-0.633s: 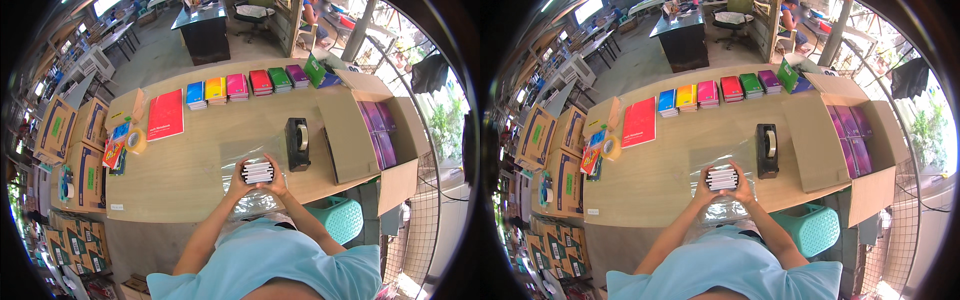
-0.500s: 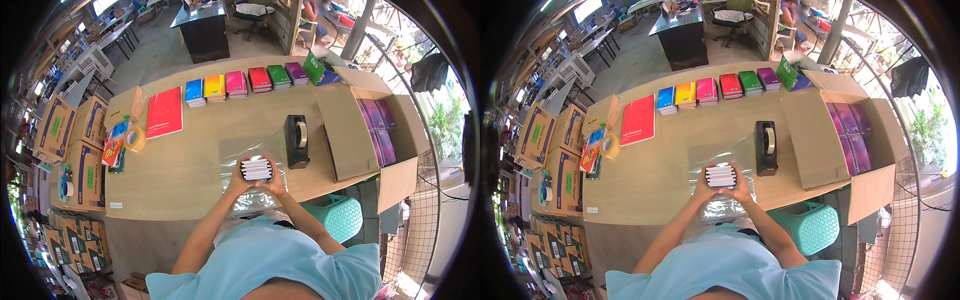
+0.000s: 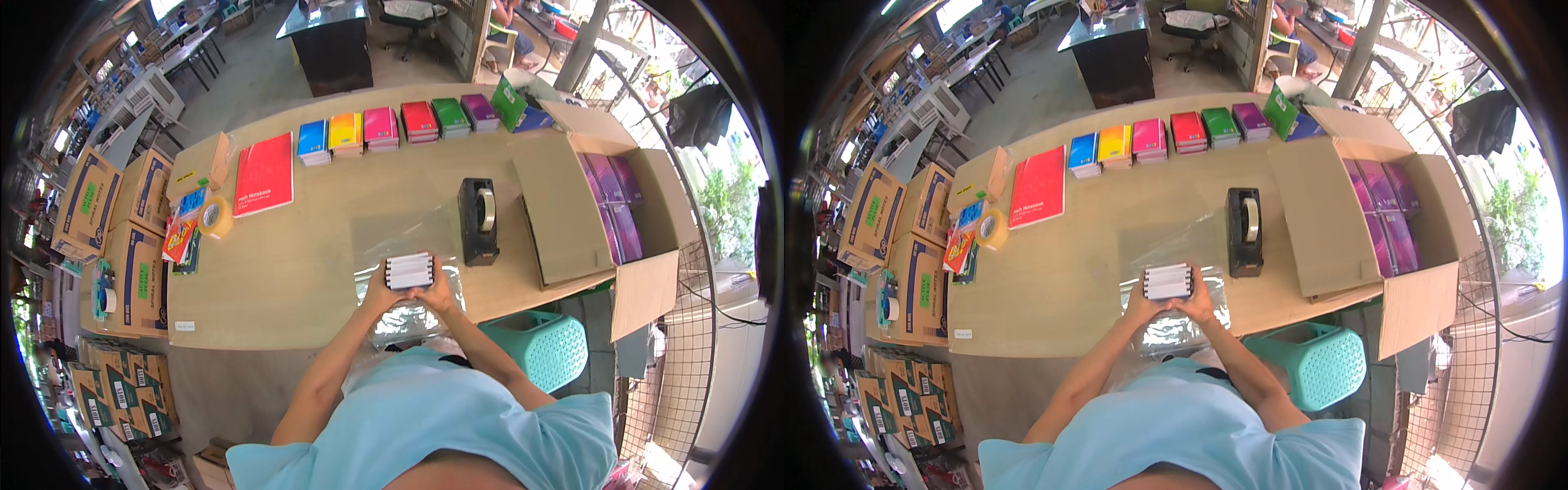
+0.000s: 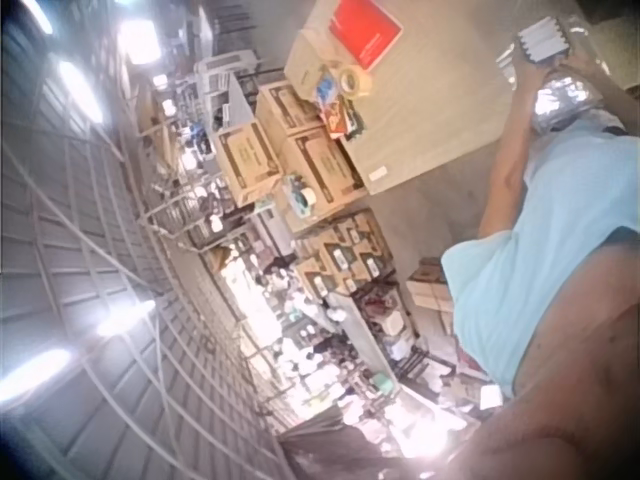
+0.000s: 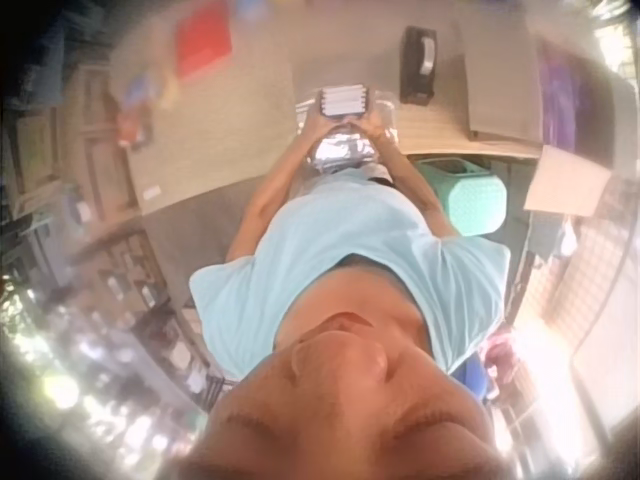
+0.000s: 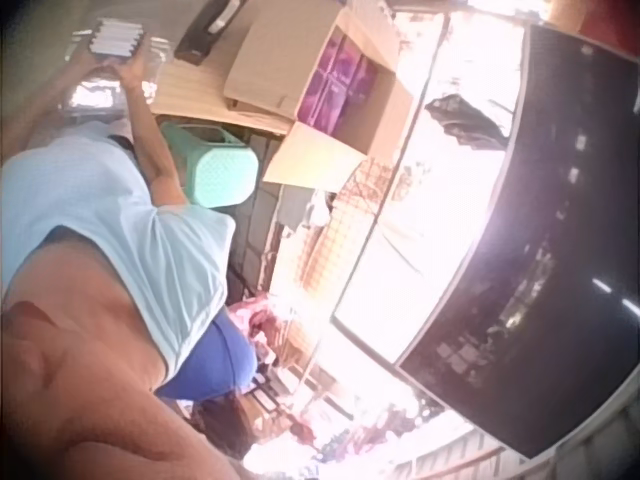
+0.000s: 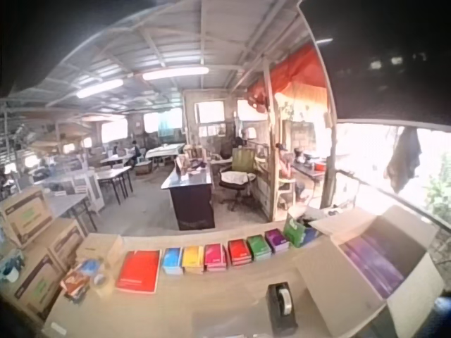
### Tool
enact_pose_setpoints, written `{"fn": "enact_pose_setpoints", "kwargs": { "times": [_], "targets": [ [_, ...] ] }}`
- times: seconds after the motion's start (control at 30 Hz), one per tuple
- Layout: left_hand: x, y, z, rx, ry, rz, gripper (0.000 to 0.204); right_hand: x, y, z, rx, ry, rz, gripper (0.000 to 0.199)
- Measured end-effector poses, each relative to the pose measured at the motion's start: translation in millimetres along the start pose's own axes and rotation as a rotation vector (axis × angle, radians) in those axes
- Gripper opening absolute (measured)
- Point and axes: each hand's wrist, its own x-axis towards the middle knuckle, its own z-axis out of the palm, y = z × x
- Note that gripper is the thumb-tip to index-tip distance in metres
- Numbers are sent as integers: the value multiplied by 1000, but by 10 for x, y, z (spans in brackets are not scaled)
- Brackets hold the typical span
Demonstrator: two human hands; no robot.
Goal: The person places notebooks into plastic sleeves, uses a tape dispenser to seal the sleeves, and then places the packaged notebooks into a cardboard box.
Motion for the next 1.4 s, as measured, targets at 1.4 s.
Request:
{"fn": "enact_pose_setpoints", "kwargs": {
  "times": [1.4],
  "targets": [
    [-462,-264,-1196,850,-85,-105,138,1497,-427,676,-933,-1128,414,91]
  ]
}}
